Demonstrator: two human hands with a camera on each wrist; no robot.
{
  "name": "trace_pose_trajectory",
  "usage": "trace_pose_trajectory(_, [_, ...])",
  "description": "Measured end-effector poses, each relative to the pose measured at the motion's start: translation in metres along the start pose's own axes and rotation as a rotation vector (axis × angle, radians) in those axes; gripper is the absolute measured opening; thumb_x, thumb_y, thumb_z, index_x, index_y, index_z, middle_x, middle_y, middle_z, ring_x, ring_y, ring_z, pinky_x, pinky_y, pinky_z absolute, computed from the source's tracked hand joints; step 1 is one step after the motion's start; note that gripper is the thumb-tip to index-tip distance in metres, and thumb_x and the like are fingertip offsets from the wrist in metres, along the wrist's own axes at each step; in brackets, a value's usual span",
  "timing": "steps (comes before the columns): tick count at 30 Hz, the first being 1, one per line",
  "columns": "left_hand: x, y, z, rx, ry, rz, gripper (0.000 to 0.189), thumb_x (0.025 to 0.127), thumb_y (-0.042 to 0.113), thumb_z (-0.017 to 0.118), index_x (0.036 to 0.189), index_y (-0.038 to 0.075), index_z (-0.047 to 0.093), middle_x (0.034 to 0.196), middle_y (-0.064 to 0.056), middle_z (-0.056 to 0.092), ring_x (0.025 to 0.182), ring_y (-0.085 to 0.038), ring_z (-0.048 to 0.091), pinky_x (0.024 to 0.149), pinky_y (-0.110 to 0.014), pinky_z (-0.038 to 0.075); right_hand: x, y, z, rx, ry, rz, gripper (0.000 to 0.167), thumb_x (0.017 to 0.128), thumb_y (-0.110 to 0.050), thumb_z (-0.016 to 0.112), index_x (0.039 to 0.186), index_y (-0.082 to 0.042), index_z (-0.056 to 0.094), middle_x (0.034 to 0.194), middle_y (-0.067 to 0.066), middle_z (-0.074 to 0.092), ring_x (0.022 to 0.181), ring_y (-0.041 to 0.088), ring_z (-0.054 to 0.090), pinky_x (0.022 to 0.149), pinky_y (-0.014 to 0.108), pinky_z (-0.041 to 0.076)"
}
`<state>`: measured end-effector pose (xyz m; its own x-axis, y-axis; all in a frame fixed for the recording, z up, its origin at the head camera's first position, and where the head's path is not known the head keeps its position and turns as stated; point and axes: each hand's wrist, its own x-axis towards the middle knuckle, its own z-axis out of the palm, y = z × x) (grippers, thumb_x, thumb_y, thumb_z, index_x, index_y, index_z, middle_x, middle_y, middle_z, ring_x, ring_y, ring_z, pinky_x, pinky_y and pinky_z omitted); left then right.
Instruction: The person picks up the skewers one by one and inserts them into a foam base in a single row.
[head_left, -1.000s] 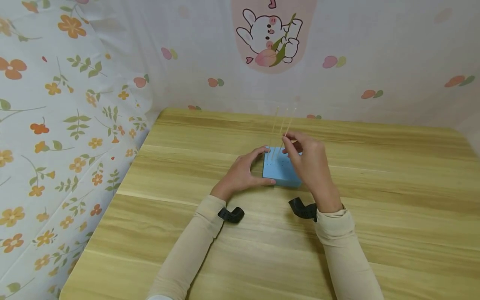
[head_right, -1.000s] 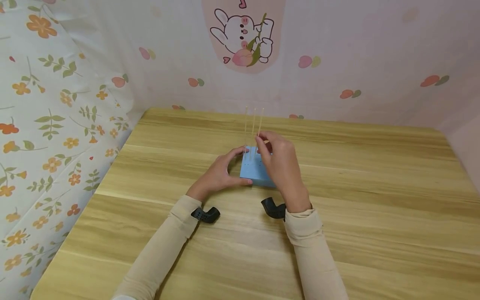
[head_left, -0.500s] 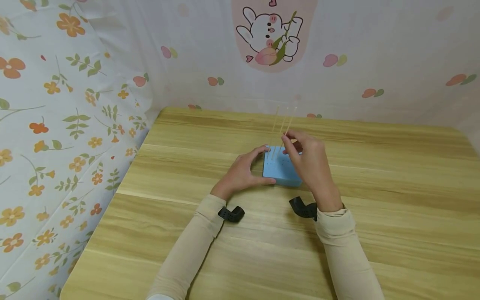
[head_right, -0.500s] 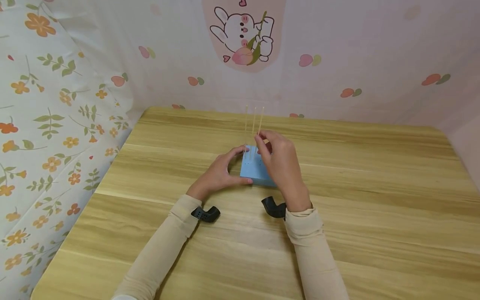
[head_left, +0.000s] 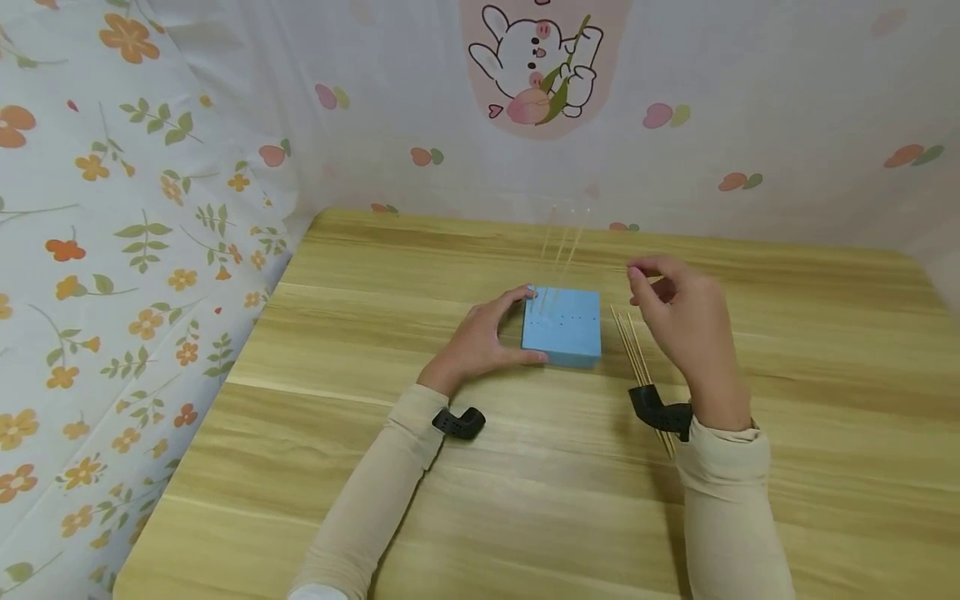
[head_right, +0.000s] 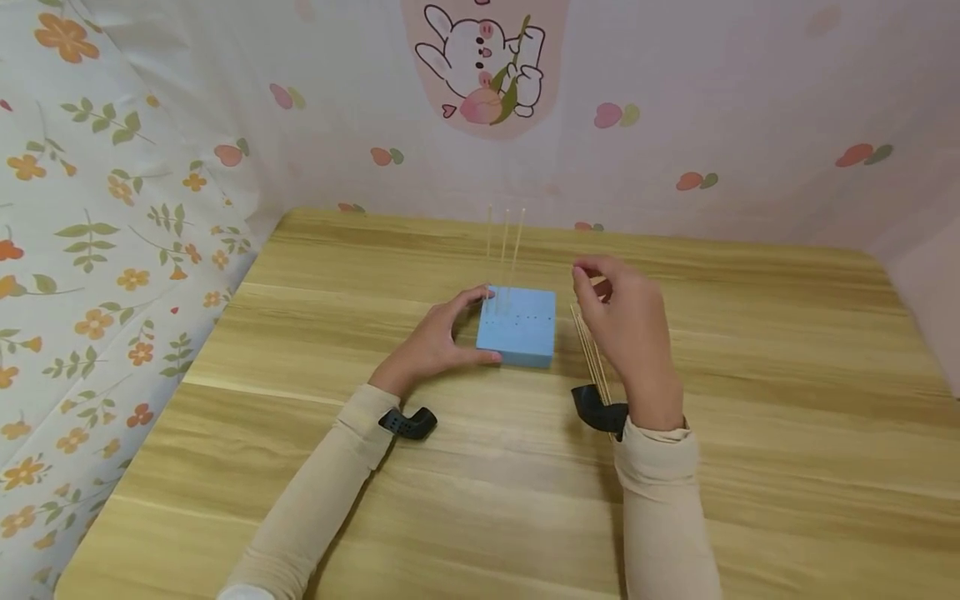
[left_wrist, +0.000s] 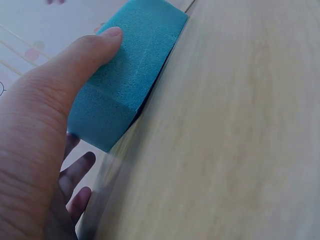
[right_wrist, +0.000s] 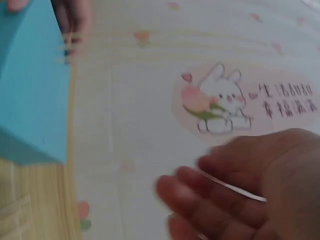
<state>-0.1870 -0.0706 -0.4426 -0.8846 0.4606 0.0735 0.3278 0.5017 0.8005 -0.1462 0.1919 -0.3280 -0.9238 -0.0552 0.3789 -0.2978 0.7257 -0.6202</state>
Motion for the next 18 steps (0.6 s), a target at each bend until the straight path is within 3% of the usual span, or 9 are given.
trace_pose_trajectory(4, [-0.001, -0.001, 0.000, -0.006, 0.000, 0.001, 0.097, 0.075, 0.058, 0.088, 0.157, 0.034, 0.041, 0.162, 0.012, 0.039, 0.147, -0.015, 0.039, 0.122, -0.052, 0.022, -0.006, 0.017, -0.017, -0.103, -0.188, 0.052, 0.023, 0.103, -0.014, 0.064, 0.115, 0.002, 0.074, 0.100, 0.021, 0.075, 0.080, 0.034, 0.071, 0.070, 0.037, 0.054])
trace_pose_trajectory(7, [-0.001, -0.002, 0.000, -0.005, -0.001, 0.005, 0.097, 0.075, 0.059, 0.088, 0.156, 0.034, 0.041, 0.162, 0.011, 0.040, 0.147, -0.015, 0.040, 0.122, -0.051, 0.024, -0.012, 0.030, -0.020, -0.153, -0.356, 0.079, 0.020, 0.101, -0.011, 0.066, 0.111, 0.005, 0.073, 0.098, 0.022, 0.074, 0.086, 0.039, 0.070, 0.076, 0.053, 0.055])
trace_pose_trajectory(10, [-0.003, -0.003, 0.000, -0.009, -0.001, 0.008, 0.098, 0.075, 0.058, 0.089, 0.156, 0.033, 0.042, 0.161, 0.007, 0.042, 0.147, -0.017, 0.040, 0.121, -0.050, 0.027, -0.018, 0.039, -0.018, -0.168, -0.510, 0.127, 0.021, 0.100, -0.015, 0.068, 0.107, 0.005, 0.072, 0.096, 0.019, 0.073, 0.088, 0.037, 0.068, 0.078, 0.054, 0.055])
trace_pose_trajectory(13, [-0.003, -0.002, -0.001, -0.009, 0.002, 0.015, 0.097, 0.075, 0.058, 0.089, 0.156, 0.033, 0.041, 0.161, 0.004, 0.043, 0.147, -0.020, 0.040, 0.119, -0.051, 0.031, -0.022, 0.045, -0.015, -0.165, -0.594, 0.183, 0.023, 0.098, -0.020, 0.071, 0.101, 0.002, 0.073, 0.095, 0.016, 0.071, 0.086, 0.033, 0.066, 0.075, 0.051, 0.054])
trace_pose_trajectory(18, [0.000, 0.000, 0.000, 0.004, 0.011, 0.018, 0.097, 0.074, 0.058, 0.089, 0.155, 0.034, 0.042, 0.161, 0.002, 0.044, 0.147, -0.023, 0.040, 0.119, -0.052, 0.032, -0.022, 0.048, -0.014, -0.197, -0.641, 0.255, 0.031, 0.093, -0.027, 0.076, 0.099, 0.003, 0.072, 0.099, 0.018, 0.071, 0.088, 0.033, 0.066, 0.077, 0.051, 0.054])
